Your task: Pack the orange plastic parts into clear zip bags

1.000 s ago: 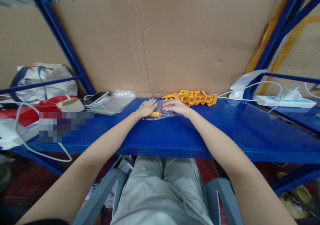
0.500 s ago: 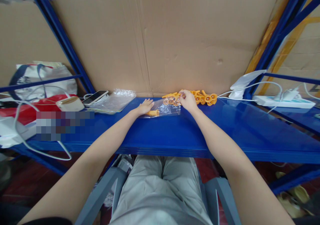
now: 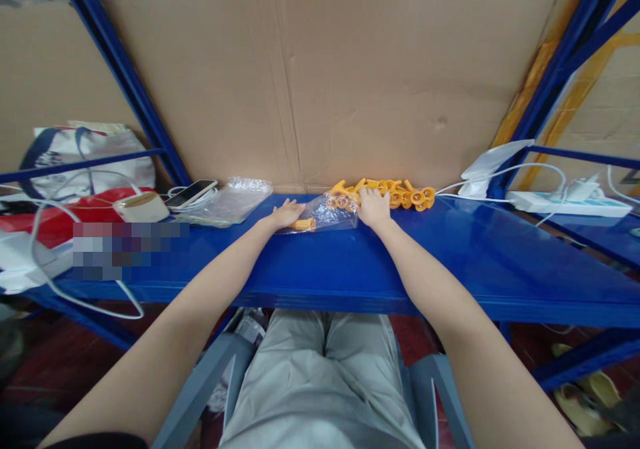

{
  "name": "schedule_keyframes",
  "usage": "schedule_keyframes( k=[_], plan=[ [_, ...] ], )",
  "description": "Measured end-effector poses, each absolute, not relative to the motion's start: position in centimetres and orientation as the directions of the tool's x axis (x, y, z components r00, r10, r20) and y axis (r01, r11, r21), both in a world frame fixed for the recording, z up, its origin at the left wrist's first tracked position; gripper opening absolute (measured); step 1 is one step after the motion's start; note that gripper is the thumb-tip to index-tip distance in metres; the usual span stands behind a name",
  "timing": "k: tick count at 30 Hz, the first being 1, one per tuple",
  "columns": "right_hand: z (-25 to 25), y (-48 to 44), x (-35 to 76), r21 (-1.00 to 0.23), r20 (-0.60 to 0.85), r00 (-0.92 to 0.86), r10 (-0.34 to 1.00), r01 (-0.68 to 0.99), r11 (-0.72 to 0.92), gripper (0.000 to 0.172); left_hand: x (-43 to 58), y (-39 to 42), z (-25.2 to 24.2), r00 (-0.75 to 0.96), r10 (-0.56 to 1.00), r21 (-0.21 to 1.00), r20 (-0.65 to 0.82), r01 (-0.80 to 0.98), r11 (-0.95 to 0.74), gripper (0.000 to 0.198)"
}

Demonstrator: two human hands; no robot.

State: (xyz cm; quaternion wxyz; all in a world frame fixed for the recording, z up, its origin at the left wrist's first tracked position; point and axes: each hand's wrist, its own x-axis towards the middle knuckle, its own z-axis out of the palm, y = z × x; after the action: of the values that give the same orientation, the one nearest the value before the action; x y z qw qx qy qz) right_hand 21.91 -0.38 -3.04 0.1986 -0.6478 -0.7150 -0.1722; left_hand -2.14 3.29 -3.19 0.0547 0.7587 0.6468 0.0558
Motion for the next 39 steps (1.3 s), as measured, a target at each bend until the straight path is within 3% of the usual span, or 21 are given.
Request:
schedule_keyframes(
  k=[7,13,16,22,29,36,39],
  plan=[
    [-3.1,-0.4,21.4,0.057,0.500,-0.071,0.863,0.997,0.050,0.037,-2.3,3.5,-3.4,0.165,0.986,0.163,0.009,0.973,-0.164,0.063],
    [-2.8,-0.6,21.2,0.016,0.518,-0.049,0.854,0.999,0.047,0.036,-2.3,3.4,-3.3,0.169,0.986,0.138,0.000,0.976,-0.167,0.061],
    [-2.7,-0.3,21.8,-0.063,0.578,-0.044,0.815,0.993,0.099,0.034,-2.4,3.2,-3.3,0.177,0.984,0.145,0.005,0.974,-0.176,0.063],
    [-2.8,1.8,24.4,-0.351,0.719,0.028,0.694,0.877,0.328,0.028,-2.7,3.5,-3.4,0.172,0.985,0.184,0.016,0.968,-0.172,0.063],
    [-2.0,3.3,25.9,-0.585,0.745,0.282,0.604,0.712,0.389,0.030,-3.0,3.5,-3.4,0.154,0.988,0.194,0.007,0.969,-0.152,0.066],
    [-0.8,3.1,25.9,-0.669,0.731,0.359,0.580,0.542,0.509,0.022,-3.4,3.6,-3.4,0.132,0.991,0.216,0.030,0.967,-0.136,0.066],
    [-0.7,2.5,25.2,-0.699,0.699,0.338,0.630,0.509,0.502,0.019,-3.5,3.8,-3.5,0.099,0.994,0.230,0.054,0.967,-0.109,0.067]
  ],
)
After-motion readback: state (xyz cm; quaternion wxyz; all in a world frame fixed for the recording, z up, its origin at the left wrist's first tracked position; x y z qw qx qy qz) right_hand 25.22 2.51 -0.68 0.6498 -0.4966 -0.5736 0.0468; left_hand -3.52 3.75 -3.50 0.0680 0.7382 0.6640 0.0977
